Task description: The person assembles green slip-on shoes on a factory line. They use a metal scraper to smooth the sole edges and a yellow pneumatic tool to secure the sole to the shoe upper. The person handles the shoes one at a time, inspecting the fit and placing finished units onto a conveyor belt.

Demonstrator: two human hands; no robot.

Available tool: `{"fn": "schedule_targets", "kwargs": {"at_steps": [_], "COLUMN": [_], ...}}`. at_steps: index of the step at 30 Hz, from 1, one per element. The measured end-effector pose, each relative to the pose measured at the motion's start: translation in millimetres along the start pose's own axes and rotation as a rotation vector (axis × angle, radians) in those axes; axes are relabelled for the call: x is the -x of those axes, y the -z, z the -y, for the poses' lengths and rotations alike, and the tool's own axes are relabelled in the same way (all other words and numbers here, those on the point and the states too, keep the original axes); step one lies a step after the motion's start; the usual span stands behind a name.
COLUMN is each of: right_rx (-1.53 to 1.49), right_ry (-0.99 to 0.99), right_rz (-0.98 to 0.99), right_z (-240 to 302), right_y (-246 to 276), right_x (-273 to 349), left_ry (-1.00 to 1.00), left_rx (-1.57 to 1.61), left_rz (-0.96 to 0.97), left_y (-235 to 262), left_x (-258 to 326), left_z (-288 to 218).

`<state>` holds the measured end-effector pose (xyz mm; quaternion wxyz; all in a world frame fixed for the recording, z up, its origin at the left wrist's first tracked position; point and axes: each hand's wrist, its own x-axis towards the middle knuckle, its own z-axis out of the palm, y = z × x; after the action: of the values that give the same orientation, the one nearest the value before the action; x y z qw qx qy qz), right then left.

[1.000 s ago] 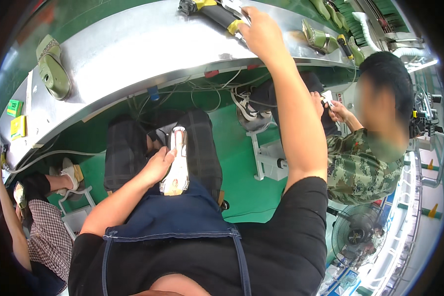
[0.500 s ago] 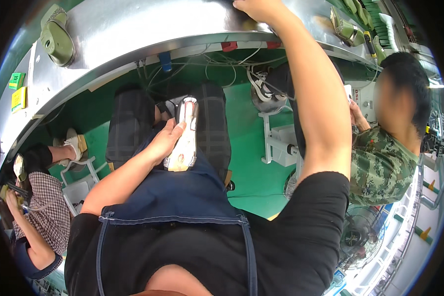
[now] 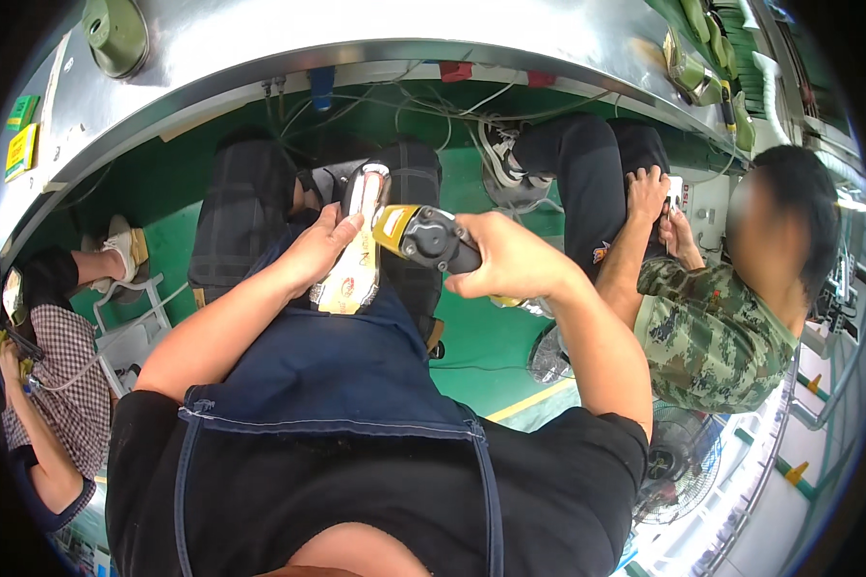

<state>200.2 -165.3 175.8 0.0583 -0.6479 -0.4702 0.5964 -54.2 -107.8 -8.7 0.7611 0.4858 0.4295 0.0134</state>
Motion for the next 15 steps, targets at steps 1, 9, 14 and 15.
{"fn": "schedule_targets", "kwargs": {"at_steps": [1,9,14,15], "right_rx": [-0.008,0.001,0.075,0.069], "right_ry": [-0.003,-0.033,-0.198,-0.154], "right_rz": [0.020,0.052,0.147,0.109], "right_z": [-7,-18,8,8], "right_y": [-3,4,23,24], "right_x": [-4,-21,-30,-31], "left_ry": [0.008,0.043,0.054,0.053], "left_rx": [0.016,0.008,0.015,0.000], "left_rz": [0.010,0.046,0.055,0.052], "left_y": [0,6,8,8], "left_x": [-1,-9,-12,-11], "left_z": [-2,-7,-16,-18]}}
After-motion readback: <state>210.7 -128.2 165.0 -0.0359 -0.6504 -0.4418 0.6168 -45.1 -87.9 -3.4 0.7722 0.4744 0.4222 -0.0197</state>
